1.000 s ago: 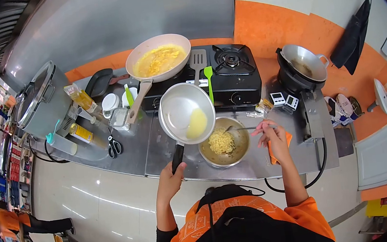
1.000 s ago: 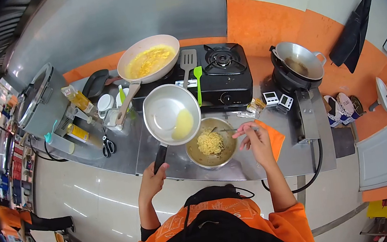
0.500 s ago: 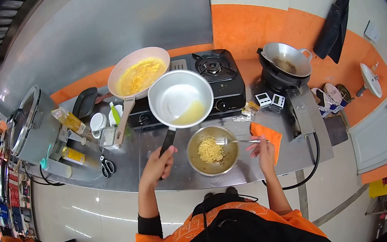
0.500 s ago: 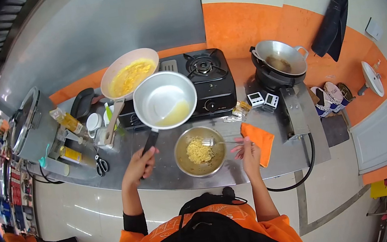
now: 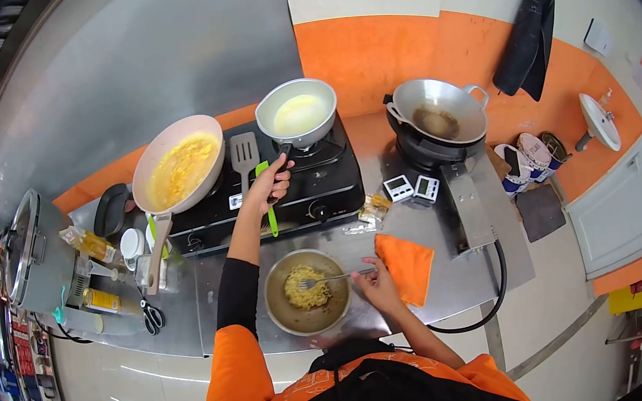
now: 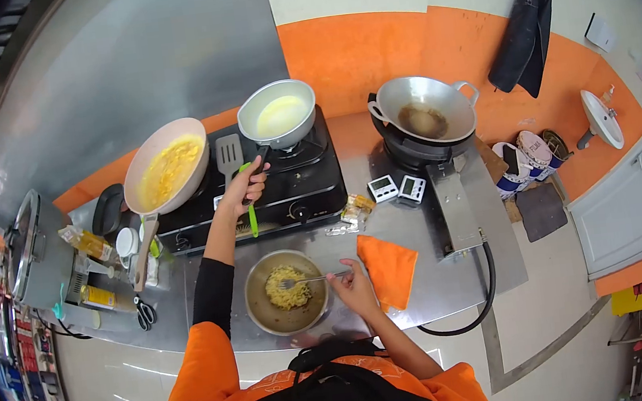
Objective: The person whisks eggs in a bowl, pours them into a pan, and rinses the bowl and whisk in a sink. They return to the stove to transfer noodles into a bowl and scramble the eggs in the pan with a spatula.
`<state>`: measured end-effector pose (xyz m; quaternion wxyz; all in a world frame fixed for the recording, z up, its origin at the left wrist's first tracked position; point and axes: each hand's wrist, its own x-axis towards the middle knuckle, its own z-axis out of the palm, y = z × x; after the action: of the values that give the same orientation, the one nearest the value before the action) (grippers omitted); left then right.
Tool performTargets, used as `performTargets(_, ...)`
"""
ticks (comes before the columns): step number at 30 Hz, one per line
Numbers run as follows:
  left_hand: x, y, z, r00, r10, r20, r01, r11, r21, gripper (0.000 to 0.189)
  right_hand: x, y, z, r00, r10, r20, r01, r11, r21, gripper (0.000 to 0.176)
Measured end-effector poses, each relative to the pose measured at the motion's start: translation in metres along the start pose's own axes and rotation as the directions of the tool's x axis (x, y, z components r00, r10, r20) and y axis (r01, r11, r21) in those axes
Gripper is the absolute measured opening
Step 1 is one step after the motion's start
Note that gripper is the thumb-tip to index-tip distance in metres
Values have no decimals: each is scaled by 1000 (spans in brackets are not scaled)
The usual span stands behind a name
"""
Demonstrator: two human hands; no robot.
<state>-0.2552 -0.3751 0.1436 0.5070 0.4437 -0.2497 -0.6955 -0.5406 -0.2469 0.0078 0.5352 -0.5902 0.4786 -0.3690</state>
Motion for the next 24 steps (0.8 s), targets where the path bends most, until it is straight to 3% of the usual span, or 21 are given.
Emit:
performTargets(7, 17, 2, -3, 998, -49, -49, 53, 995, 83, 40, 1, -25, -30, 997, -42, 60, 49, 991, -126, 63)
performTargets(10, 11, 4, 10, 966, -4, -258, 71, 966, 249, 52, 0, -51, -43, 995, -91, -36, 75, 945, -318, 63)
performTargets(11, 12, 3, 3, 963, -18, -270, 103, 947, 304, 60, 0, -62, -46, 990, -119, -75, 86, 935, -343, 59)
performTargets(13, 14, 4, -12, 978, -83, -192, 128, 964, 235, 63, 3, -85, -47, 973, -170, -158, 97, 917, -387, 53)
performTargets(14, 11, 3, -16, 979, -91, -181, 134, 961, 243, 65, 4, -92, -47, 972, -203, -122, 141, 909, -391, 48)
performTargets(17, -19, -2, -31, 955, 19, -297, 115, 897, 427, 73, 16, -110, -34, 946, -324, -8, 301, 888, -348, 29)
performTargets(19, -47, -8, -48, 929, 79, -363, 138, 833, 536, 74, 26, -122, -8, 928, -302, 219, 364, 863, -350, 32)
performTargets(20, -65, -18, -58, 895, 196, -402, 132, 742, 657, 70, 32, -128, 7, 899, -289, 329, 400, 849, -346, 33)
performTargets(21, -105, -13, -42, 857, 405, -319, 190, 328, 925, 60, 44, -131, 28, 866, -366, 341, 488, 770, -412, 35)
performTargets(23, -174, -23, 4, 668, 671, -321, 14, 420, 908, 27, 68, -119, 81, 792, -500, 352, 609, 593, -527, 38)
performTargets(24, -202, -23, 13, 621, 724, -299, 6, 377, 926, 24, 77, -110, 107, 846, -439, 302, 521, 566, -638, 40)
